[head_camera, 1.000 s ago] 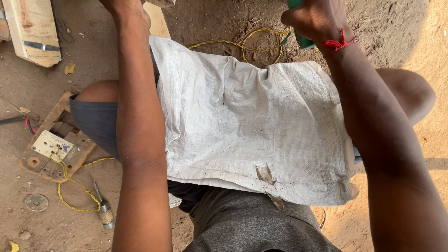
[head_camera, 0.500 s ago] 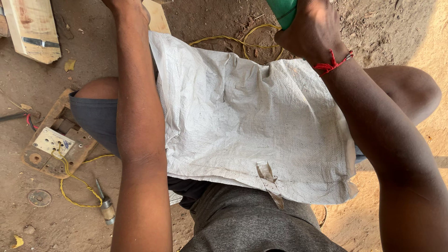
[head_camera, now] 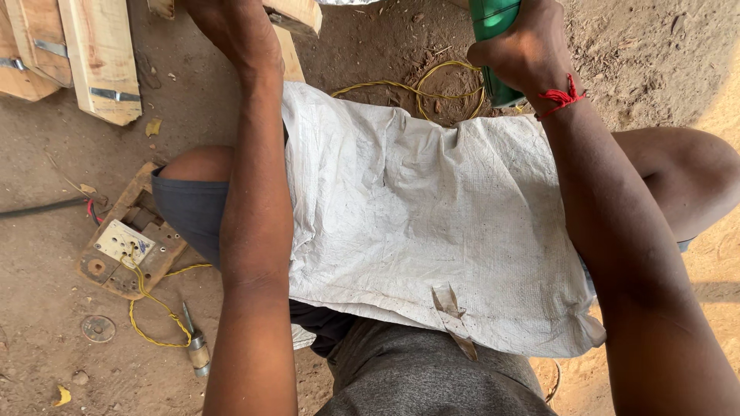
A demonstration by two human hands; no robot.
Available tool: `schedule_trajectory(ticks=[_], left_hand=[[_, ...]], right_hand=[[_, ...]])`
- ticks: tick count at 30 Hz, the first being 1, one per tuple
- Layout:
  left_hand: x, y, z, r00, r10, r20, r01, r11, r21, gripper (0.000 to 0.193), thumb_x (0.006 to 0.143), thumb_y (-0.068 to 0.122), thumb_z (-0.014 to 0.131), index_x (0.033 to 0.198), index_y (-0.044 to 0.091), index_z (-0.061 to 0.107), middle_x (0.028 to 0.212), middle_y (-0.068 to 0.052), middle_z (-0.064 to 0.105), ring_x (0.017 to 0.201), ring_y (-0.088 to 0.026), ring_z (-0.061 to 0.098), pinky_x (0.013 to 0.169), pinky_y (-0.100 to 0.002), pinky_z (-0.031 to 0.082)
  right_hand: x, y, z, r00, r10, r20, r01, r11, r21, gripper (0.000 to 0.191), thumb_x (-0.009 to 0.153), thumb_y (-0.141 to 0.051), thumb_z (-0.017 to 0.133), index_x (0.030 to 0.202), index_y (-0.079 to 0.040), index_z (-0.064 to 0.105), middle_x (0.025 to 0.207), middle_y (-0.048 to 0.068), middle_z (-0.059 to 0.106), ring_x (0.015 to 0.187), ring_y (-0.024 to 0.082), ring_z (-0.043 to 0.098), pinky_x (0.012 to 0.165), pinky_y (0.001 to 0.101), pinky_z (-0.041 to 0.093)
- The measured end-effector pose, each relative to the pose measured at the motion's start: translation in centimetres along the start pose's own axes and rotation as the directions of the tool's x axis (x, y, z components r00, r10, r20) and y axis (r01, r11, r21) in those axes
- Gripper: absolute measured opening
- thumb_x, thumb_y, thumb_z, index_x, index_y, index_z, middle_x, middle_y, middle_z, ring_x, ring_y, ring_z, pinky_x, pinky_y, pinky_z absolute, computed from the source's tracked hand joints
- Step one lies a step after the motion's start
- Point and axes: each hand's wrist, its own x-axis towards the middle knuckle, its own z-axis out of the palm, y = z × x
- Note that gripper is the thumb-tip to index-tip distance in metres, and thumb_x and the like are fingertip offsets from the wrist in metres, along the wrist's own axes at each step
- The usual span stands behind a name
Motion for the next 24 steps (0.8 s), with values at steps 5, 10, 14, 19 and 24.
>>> schedule_trajectory(ticks=[5,10,14,19,24], left_hand=[[-0.3,0.0,0.1,0.995,0.102,0.015,-0.102,0.995,-0.004,0.091,0.086,0.039,0.083,0.145,-0.005,0.031,0.130,-0.023,0.050,0.125,-0.030,0.059,0.111,-0.051,0.051],[-0.7,0.5,0.4,0.983,0.176,0.051,-0.176,0.984,-0.004,0.092,0.086,0.039,0.083,0.147,-0.004,0.029,0.132,-0.023,0.049,0.126,-0.030,0.058,0.112,-0.052,0.051],[-1.1,1.3,0.9,0.970,0.229,0.086,-0.228,0.973,-0.015,0.094,0.087,0.039,0.083,0.149,-0.004,0.027,0.133,-0.024,0.048,0.127,-0.031,0.058,0.113,-0.052,0.051],[-1.4,1.8,1.3,0.957,0.263,0.127,-0.258,0.965,-0.049,0.097,0.087,0.037,0.083,0.151,-0.004,0.023,0.136,-0.026,0.046,0.131,-0.032,0.056,0.116,-0.052,0.051],[-1.0,1.7,1.0,0.959,0.247,0.139,-0.239,0.968,-0.073,0.097,0.084,0.033,0.082,0.150,-0.004,0.021,0.134,-0.024,0.045,0.130,-0.031,0.056,0.114,-0.050,0.053]], right_hand=[[-1.0,-0.5,1.3,0.990,-0.139,0.034,0.142,0.985,-0.094,0.074,0.073,-0.008,0.088,0.134,0.014,0.052,0.104,0.027,0.070,0.083,0.034,0.074,0.068,0.0385,0.065],[-1.9,-2.2,2.4,0.991,0.117,0.069,-0.116,0.993,-0.019,0.077,0.067,-0.012,0.088,0.130,0.015,0.052,0.098,0.027,0.071,0.081,0.035,0.074,0.066,0.0410,0.065],[-0.8,-3.3,0.6,0.973,0.221,0.062,-0.224,0.974,0.042,0.068,0.066,-0.013,0.089,0.122,0.012,0.058,0.102,0.024,0.073,0.086,0.035,0.075,0.076,0.0436,0.065],[-2.1,-5.1,0.4,0.939,0.300,0.170,-0.282,0.952,-0.122,0.075,0.063,-0.013,0.090,0.124,0.012,0.056,0.100,0.029,0.071,0.088,0.040,0.074,0.076,0.0461,0.063],[-2.1,-3.4,0.7,0.978,0.179,0.109,-0.173,0.983,-0.064,0.083,0.064,-0.010,0.088,0.134,0.015,0.051,0.105,0.030,0.070,0.090,0.042,0.075,0.075,0.0442,0.065]])
